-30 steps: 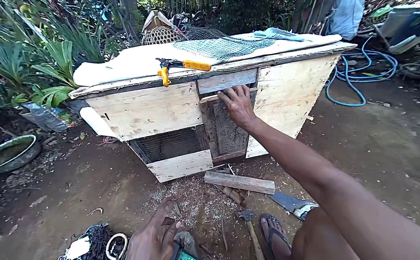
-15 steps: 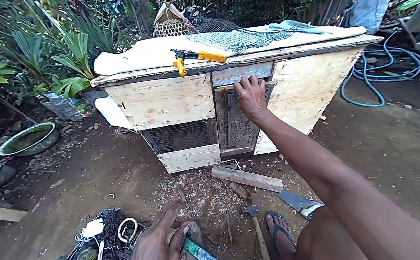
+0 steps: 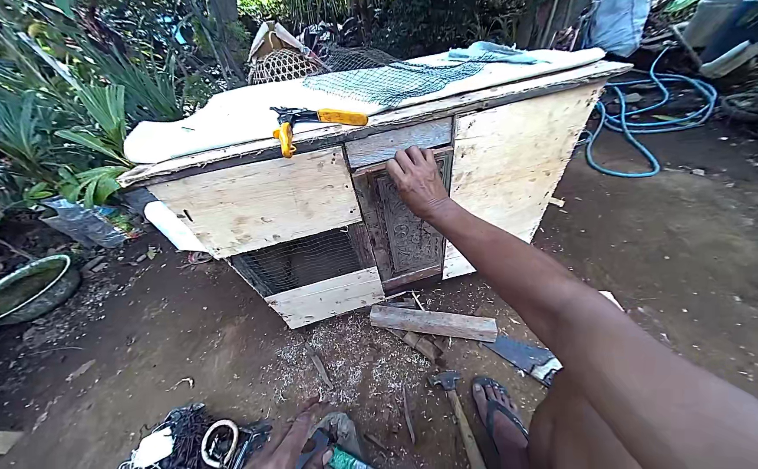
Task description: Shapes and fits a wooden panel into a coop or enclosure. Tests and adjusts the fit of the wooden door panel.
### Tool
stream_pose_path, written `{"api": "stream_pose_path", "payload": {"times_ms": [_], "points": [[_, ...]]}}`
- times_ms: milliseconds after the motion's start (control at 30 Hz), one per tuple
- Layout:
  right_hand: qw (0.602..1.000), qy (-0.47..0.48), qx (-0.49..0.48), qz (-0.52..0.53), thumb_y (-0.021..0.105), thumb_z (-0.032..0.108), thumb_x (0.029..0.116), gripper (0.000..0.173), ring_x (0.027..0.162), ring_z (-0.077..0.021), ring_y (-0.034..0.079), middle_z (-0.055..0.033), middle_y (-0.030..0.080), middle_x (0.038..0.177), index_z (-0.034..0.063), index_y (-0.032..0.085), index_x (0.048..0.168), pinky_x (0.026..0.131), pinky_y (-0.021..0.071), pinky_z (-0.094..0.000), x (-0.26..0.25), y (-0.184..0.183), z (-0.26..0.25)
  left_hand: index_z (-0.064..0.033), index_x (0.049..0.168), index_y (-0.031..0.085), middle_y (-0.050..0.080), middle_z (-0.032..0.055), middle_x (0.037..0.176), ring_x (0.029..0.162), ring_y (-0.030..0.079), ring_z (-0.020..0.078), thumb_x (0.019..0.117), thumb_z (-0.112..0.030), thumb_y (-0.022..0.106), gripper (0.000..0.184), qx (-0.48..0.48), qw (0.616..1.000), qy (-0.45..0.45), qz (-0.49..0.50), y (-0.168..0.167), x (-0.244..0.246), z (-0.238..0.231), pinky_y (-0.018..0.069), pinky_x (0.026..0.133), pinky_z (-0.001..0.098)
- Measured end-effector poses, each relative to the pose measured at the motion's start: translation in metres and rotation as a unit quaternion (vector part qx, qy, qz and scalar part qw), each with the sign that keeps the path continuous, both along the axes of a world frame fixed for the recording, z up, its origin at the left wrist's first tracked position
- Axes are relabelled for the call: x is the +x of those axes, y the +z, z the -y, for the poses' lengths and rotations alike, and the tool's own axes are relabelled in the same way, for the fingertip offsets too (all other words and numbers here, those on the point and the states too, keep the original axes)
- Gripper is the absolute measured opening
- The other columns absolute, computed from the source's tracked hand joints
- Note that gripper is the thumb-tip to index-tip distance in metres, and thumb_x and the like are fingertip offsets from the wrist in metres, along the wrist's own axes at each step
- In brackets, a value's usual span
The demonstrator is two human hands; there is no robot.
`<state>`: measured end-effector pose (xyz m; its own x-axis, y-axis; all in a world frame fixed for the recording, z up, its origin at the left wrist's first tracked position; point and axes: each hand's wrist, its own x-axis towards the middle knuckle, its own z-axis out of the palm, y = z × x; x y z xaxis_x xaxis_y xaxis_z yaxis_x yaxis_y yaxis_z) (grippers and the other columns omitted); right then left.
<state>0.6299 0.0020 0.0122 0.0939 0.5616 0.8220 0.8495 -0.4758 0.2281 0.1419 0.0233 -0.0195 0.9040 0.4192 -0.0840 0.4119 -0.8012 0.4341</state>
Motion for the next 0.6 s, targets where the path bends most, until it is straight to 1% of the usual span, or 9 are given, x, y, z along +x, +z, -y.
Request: {"api": "stream_pose_path", "payload": {"times_ms": [100, 200, 267, 333, 433, 467, 533, 600], "points": [[1.000, -0.002, -0.012, -0.006, 0.050, 0.003, 0.1003, 0.015, 0.098, -0.0357, 0.063, -0.0137, 0.065, 0.096, 0.0057, 0.065, 0.100, 0.083, 0.0489, -0.0514, -0.003, 0.000, -0.002, -0.0090, 0.142, 0.061, 0.063, 0.0108, 0.143, 0.099, 0.075, 0.0273, 0.0959, -0.023, 0.072, 0.049, 0.015, 1.000, 0.002, -0.015, -0.002, -0.003, 0.002, 0.0602, 0.090, 0.0501], [0.999, -0.014, -0.030, -0.012, 0.049, 0.002, 0.1006, 0.015, 0.100, -0.0368, 0.062, -0.0148, 0.065, 0.098, 0.0043, 0.064, 0.101, 0.081, 0.0488, -0.0513, -0.009, 0.004, 0.000, -0.0085, 0.141, 0.062, 0.066, 0.0116, 0.139, 0.099, 0.075, 0.0292, 0.0954, -0.022, 0.072, 0.049, 0.022, 0.999, 0.000, -0.025, -0.003, -0.006, 0.005, 0.0597, 0.090, 0.0517], [0.999, -0.023, -0.042, -0.012, 0.049, 0.002, 0.1005, 0.015, 0.100, -0.0375, 0.062, -0.0157, 0.065, 0.098, 0.0032, 0.063, 0.101, 0.077, 0.0495, -0.0499, -0.011, 0.007, -0.002, -0.0091, 0.140, 0.063, 0.066, 0.0102, 0.139, 0.098, 0.075, 0.0278, 0.0950, -0.021, 0.072, 0.048, 0.022, 0.999, -0.002, -0.023, -0.004, -0.008, 0.005, 0.0604, 0.088, 0.0506], [0.997, -0.040, -0.058, -0.014, 0.048, 0.001, 0.1007, 0.016, 0.101, -0.0389, 0.063, -0.0171, 0.065, 0.099, 0.0014, 0.064, 0.103, 0.075, 0.0514, -0.0503, -0.016, 0.009, -0.004, -0.0100, 0.141, 0.062, 0.066, 0.0087, 0.139, 0.097, 0.075, 0.0260, 0.0951, -0.022, 0.072, 0.048, 0.022, 0.999, -0.005, -0.027, -0.004, -0.010, 0.005, 0.0613, 0.087, 0.0488], [0.995, -0.065, -0.078, -0.015, 0.046, 0.000, 0.1004, 0.018, 0.103, -0.0412, 0.064, -0.0201, 0.066, 0.100, -0.0014, 0.064, 0.104, 0.079, 0.0520, -0.0530, -0.021, 0.013, -0.010, -0.0131, 0.141, 0.063, 0.067, 0.0062, 0.138, 0.094, 0.076, 0.0246, 0.0944, -0.024, 0.072, 0.049, 0.030, 0.999, -0.002, -0.027, -0.006, -0.012, 0.005, 0.0618, 0.084, 0.0483], [0.994, -0.068, -0.080, -0.018, 0.046, -0.001, 0.1004, 0.018, 0.103, -0.0414, 0.064, -0.0208, 0.066, 0.100, -0.0021, 0.064, 0.104, 0.079, 0.0517, -0.0527, -0.022, 0.014, -0.011, -0.0141, 0.141, 0.063, 0.068, 0.0058, 0.136, 0.094, 0.076, 0.0246, 0.0944, -0.024, 0.072, 0.049, 0.035, 0.999, -0.002, -0.026, -0.007, -0.013, 0.005, 0.0622, 0.084, 0.0484], [0.994, -0.075, -0.082, -0.023, 0.046, 0.000, 0.1003, 0.018, 0.101, -0.0417, 0.064, -0.0215, 0.065, 0.100, -0.0023, 0.063, 0.104, 0.075, 0.0509, -0.0515, -0.022, 0.016, -0.013, -0.0153, 0.140, 0.064, 0.072, 0.0063, 0.129, 0.091, 0.076, 0.0251, 0.0938, -0.025, 0.072, 0.048, 0.042, 0.999, -0.001, -0.021, -0.008, -0.014, 0.005, 0.0622, 0.081, 0.0501], [0.994, -0.074, -0.079, -0.028, 0.046, 0.001, 0.1004, 0.019, 0.100, -0.0431, 0.063, -0.0220, 0.064, 0.101, -0.0021, 0.064, 0.104, 0.074, 0.0513, -0.0519, -0.023, 0.017, -0.012, -0.0148, 0.140, 0.064, 0.072, 0.0075, 0.128, 0.091, 0.076, 0.0264, 0.0933, -0.024, 0.073, 0.048, 0.040, 0.999, -0.001, -0.023, -0.008, -0.015, 0.006, 0.0617, 0.081, 0.0516]]}}
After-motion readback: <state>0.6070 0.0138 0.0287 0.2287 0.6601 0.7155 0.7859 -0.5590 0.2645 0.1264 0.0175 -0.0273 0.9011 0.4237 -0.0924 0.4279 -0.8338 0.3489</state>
